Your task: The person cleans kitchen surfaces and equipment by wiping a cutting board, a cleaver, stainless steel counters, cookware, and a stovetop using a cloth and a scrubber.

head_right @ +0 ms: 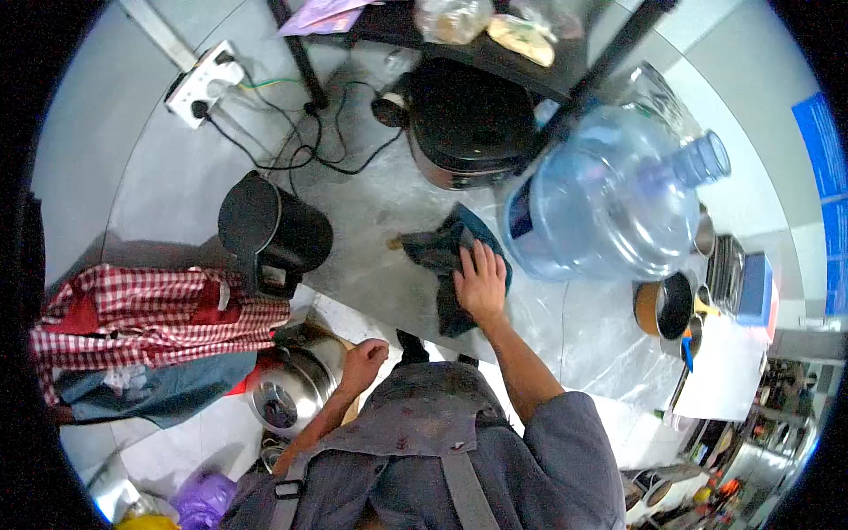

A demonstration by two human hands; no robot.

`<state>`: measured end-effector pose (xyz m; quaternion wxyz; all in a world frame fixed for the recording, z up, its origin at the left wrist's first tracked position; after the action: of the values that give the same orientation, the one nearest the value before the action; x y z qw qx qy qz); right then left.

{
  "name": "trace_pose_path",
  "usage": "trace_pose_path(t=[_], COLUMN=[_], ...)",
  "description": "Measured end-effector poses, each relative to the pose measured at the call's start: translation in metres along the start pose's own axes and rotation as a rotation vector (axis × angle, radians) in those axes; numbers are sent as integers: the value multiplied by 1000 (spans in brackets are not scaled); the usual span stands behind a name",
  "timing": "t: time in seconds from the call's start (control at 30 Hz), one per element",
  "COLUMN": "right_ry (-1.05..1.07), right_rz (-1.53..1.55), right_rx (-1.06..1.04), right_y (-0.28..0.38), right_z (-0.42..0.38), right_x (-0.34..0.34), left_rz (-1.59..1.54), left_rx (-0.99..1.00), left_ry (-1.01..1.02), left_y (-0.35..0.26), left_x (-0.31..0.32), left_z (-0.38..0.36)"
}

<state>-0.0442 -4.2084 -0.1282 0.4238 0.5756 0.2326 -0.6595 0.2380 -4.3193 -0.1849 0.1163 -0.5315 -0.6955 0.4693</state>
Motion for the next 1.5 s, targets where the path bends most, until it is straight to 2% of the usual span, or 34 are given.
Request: trace_pose_path(t=[0.1,0.13,0.17,0.23,0.3,0.43,0.53,0.7,0.97,1.07,1.13,1.2,1.27,1.3,1.33,1.43,1.5], right_ry=[-3,27,58,53,19,-17,-47,-85,-153,-141,-170,-165,-125,-116,-86,-40,-41], right_rz=[-47,-62,-75,-121,-114,-165,-166,-139,-91,-79,-29,33,57,57,67,55,12], right_rx=[108,133,163,253,384,482,482,482,538,469,382,328,324,336,353,459,541], right_y=[-40,-52,-63,-89,-114,-161,-195,-262,-393,-377,-351,-332,-321,-317,-315,-324,-338], right_z=[-63,-86,-111,-150,-181,-191,-179,-165,-137,-151,-180,-216,-258,-279,-301,-361,-395], right_x=[-17,-23,-29,-41,-55,-67,-72,-79,-88,-95,-104,-118,-126,-131,-137,-160,-167], left_rz=[54,68,41,56,131,102,197,321,357,309,334,199,104,155,74,41,44], left_rx=[101,56,156,171,278,295,418,481,282,189,273,293,365,284,342,-76,-101], left_ry=[38,87,84,87,112,194,277,346,325,260,335,368,419,478,542,603,613], left_y=[-17,-38,-39,-50,-69,-103,-130,-155,-147,-156,-214,-244,-291,-306,-309,-327,-344], left_x=[8,8,13,22,38,81,126,205,312,338,370,405,446,469,495,556,581], left_z=[16,14,23,31,36,33,25,4,-16,-28,-30,-23,-20,-16,-4,9,11])
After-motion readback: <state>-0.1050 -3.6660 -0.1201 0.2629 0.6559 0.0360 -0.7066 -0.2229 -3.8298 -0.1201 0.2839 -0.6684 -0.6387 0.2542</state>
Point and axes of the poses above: each hand's wrist, its own z-axis towards the middle knuckle, its own x-axis out of the palm, y = z × x, the point moved 9 cm from there along z, towards the middle knuckle, and after that the axes turned 6 degrees about -x, right-handed, at the moved point
